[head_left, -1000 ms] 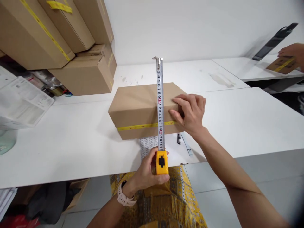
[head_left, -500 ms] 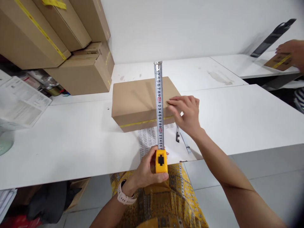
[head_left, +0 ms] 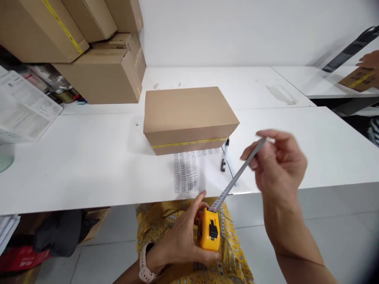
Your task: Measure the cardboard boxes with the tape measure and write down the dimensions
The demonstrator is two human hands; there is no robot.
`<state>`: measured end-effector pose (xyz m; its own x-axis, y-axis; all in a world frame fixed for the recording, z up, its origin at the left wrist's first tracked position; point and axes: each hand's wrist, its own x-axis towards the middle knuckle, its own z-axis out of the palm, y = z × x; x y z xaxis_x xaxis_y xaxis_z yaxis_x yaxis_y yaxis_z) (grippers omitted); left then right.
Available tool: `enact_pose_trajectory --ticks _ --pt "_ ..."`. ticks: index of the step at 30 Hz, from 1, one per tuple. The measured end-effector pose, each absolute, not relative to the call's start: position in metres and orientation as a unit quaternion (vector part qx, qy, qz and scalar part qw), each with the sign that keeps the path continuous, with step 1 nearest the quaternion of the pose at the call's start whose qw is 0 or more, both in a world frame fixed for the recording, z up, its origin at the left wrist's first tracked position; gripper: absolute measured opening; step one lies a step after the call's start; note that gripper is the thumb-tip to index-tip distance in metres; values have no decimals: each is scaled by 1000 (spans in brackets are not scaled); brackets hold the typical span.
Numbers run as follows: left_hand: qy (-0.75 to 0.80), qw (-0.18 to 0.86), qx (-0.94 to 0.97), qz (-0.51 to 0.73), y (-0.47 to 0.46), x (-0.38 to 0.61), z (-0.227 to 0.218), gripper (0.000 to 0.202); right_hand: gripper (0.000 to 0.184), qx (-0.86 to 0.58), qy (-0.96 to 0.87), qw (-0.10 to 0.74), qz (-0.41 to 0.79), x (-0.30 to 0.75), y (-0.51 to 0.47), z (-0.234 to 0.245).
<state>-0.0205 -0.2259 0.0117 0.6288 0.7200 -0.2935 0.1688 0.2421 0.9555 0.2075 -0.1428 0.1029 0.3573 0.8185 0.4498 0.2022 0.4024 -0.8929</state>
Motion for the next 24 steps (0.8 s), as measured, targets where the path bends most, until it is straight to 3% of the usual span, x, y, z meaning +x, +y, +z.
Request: enact_pose_trajectory --ticks 4,8,11,14,17,20,24 --pt "394 665 568 284 -224 -21 23 126 24 -509 -570 600 238 176 -184 59" --pt "407 595 602 343 -216 -22 24 119 50 -490 -667 551 105 165 -197 32" --pt "430 521 640 366 -209 -28 20 113 44 -532 -653 539 12 178 -183 19" --pt "428 368 713 416 -193 -42 33 108 21 -631 -602 490 13 200 -159 4" --pt "392 135 783 463 -158 -57 69 93 30 -707 -586 394 42 216 -140 -11" --pt "360 -44 806 467 -107 -65 112 95 40 -741 -585 326 54 219 -132 -18" --pt "382 -132 827 390 -32 -60 137 83 42 -761 -575 295 53 216 -133 -20"
